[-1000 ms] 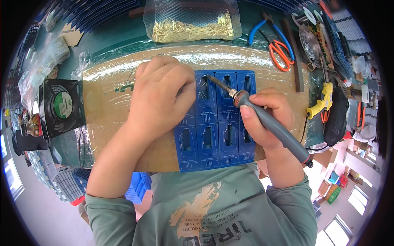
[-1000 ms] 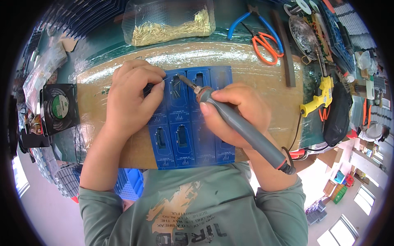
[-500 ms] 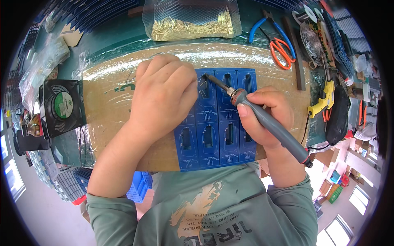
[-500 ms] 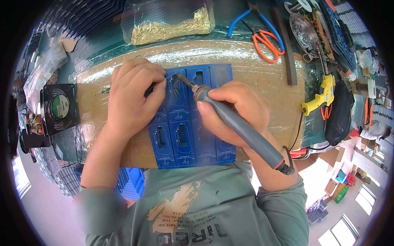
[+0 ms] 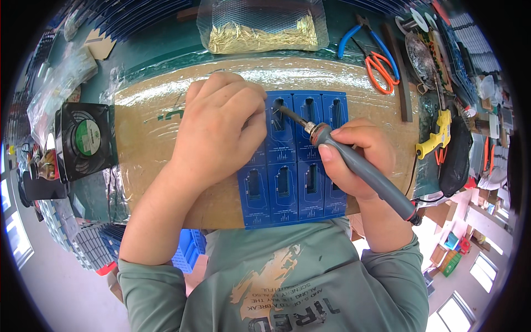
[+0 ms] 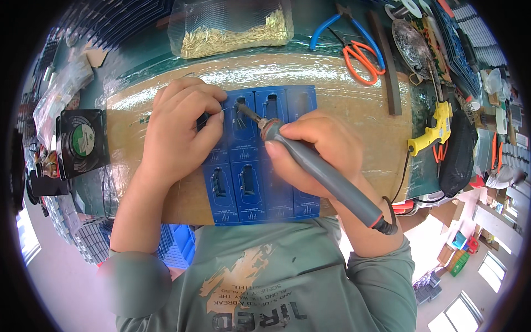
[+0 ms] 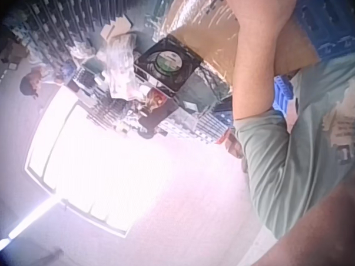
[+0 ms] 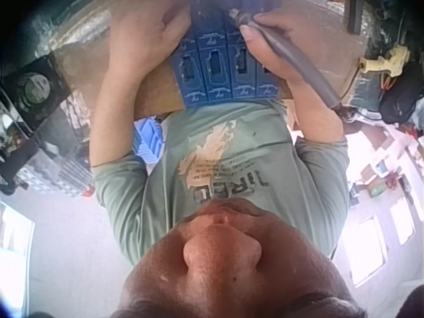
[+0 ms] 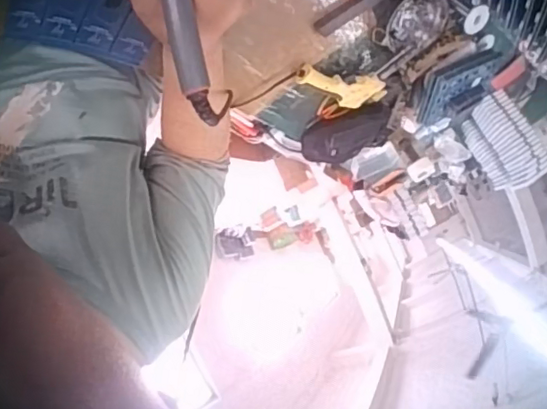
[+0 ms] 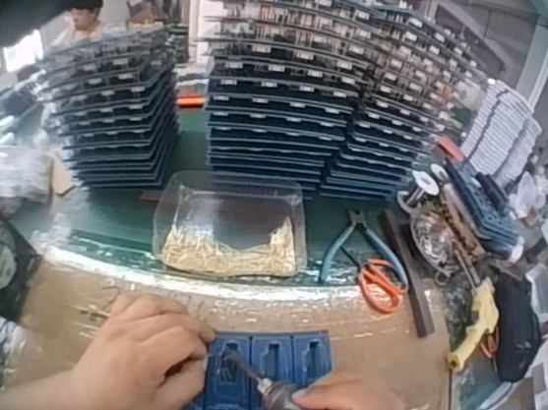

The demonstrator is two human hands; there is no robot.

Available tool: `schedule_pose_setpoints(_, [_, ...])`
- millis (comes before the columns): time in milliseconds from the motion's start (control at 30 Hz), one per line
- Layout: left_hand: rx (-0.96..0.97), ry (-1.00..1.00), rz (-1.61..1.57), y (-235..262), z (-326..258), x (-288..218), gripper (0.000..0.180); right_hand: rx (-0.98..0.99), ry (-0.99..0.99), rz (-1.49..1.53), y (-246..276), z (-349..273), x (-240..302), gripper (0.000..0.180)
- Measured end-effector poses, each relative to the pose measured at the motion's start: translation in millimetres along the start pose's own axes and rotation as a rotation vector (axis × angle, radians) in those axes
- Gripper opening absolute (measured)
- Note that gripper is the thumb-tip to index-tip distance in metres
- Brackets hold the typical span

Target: The person assembles electronic components into blue plastic housings, then solders wires to the components using a soldering iron and pliers.

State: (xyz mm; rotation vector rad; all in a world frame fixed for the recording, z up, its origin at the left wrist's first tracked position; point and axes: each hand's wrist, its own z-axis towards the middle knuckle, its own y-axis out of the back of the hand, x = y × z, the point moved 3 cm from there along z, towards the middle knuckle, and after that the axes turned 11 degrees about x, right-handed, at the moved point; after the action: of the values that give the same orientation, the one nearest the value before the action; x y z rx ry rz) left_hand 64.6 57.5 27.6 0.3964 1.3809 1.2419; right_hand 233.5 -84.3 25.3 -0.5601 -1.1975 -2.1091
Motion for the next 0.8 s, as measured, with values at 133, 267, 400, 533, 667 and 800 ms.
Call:
schedule_pose_setpoints(133, [0.009,-0.002,0.005,0.7,-0.3,-0.9,0.008,0.002,0.014,-0.001,-1.2,0.5,0.6,0.029])
schedule_pose_setpoints(267, [0.009,-0.008,0.022,0.0,-0.9,-0.5,0.009,-0.002,0.000,0.009,-1.2,0.3,1.1,0.028])
schedule_pose_setpoints(400, [0.015,-0.017,0.001,0.7,-1.7,0.2,0.010,-0.017,0.033,0.027,-0.4,-1.6,0.0,0.027])
schedule_pose_setpoints(533, [0.021,-0.025,0.005,1.4,-1.8,-0.4,0.010,-0.016,0.053,0.020,-1.7,0.3,2.2,0.027])
schedule_pose_setpoints(667, [0.027,-0.017,0.016,1.4,-1.5,-0.9,0.010,-0.007,0.047,0.003,-1.7,1.0,3.1,0.027])
schedule_pose_setpoints(800, [0.026,-0.016,0.016,0.4,-2.0,-0.9,0.010,-0.001,0.038,0.007,-2.3,-0.2,2.2,0.026])
